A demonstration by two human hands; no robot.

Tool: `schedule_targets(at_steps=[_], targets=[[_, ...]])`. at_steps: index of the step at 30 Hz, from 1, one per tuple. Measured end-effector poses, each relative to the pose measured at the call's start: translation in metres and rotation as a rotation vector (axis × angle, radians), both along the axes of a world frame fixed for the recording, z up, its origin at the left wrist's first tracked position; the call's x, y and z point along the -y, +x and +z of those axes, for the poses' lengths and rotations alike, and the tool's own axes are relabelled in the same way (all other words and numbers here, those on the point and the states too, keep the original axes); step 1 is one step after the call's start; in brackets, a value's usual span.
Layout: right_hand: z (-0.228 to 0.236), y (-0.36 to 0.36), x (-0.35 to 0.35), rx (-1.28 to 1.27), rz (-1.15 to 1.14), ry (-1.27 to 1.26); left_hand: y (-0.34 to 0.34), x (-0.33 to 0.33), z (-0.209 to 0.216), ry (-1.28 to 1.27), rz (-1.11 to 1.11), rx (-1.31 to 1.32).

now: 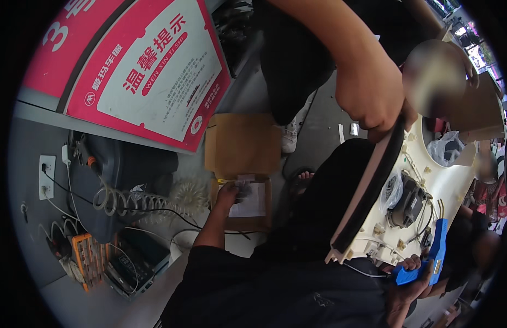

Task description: The person uses a blue heat gun to apply heat to a large beige plastic vehicle part while seated on the floor. They then use a power drill to fasten components onto the part. Two other people assist by holding the part steady.

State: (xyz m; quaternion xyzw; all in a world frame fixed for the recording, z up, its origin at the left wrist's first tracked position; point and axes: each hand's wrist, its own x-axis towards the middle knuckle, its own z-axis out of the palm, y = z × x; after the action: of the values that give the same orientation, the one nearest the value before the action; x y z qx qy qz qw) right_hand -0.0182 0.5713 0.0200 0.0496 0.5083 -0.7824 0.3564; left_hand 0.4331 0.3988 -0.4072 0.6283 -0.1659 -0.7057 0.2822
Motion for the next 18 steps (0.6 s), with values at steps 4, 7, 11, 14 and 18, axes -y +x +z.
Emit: schedule_targets(at_steps=[4,7,11,14,18], targets=[[-0.004,0.001,0.010,0.013,0.045,0.012,0.008,-0.011,0.012,-0.049,0.075,0.041],[-0.002,0.008,0.012,0.026,0.056,0.003,0.009,-0.009,0.011,-0.054,0.096,0.046],[-0.002,0.009,0.009,0.042,0.020,0.007,0.010,-0.004,0.000,-0.114,0.075,0.051],[-0.006,0.008,0.002,0.002,0.025,-0.012,0.007,0.001,0.003,-0.156,0.065,0.066],[-0.008,0.008,-0.003,-0.014,0.022,-0.007,0.005,0.004,0.011,-0.135,0.126,0.020]])
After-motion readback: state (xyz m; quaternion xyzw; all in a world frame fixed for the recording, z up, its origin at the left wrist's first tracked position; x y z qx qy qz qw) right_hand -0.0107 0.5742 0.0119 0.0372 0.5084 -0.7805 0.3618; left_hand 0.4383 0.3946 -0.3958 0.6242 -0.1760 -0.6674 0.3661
